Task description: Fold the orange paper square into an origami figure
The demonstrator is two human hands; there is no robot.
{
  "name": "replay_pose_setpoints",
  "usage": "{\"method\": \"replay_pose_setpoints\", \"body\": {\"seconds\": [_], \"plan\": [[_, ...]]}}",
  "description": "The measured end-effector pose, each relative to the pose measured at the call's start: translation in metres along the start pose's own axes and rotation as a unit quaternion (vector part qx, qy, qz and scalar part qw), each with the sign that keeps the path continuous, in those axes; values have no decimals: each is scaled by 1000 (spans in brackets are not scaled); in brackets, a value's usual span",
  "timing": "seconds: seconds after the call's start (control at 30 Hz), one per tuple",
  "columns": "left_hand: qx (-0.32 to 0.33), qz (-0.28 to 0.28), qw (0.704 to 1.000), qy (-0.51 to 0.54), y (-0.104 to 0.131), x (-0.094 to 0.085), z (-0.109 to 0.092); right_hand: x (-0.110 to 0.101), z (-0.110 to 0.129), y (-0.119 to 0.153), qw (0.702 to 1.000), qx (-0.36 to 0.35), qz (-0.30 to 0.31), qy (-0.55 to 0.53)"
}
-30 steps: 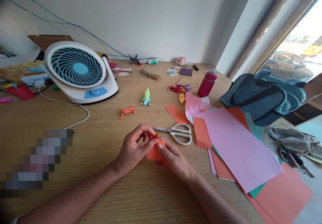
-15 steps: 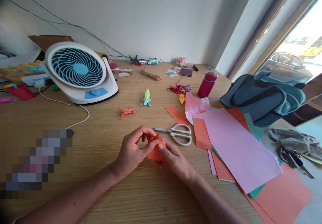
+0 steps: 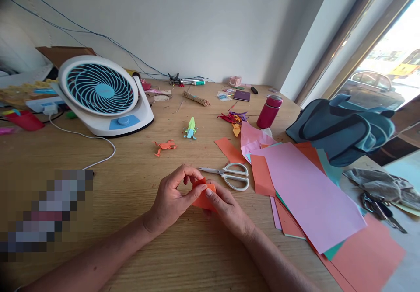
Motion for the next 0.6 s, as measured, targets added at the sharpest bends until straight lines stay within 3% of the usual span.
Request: {"method": "replay_pose_setpoints", "body": {"seconds": [0.6], "plan": [[23,-6,1000,-3,0,-1,-4,1,2,-1,1000,-3,1,-2]]}}
Point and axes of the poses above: each hand's wrist, its own y-axis away from the middle knuckle, its own x-axis out of the palm, z = x × y, the point moved 9 cm from there along -y, towards the middle knuckle, and after that the axes turned 14 degrees about -y, right-handed, at the moved point
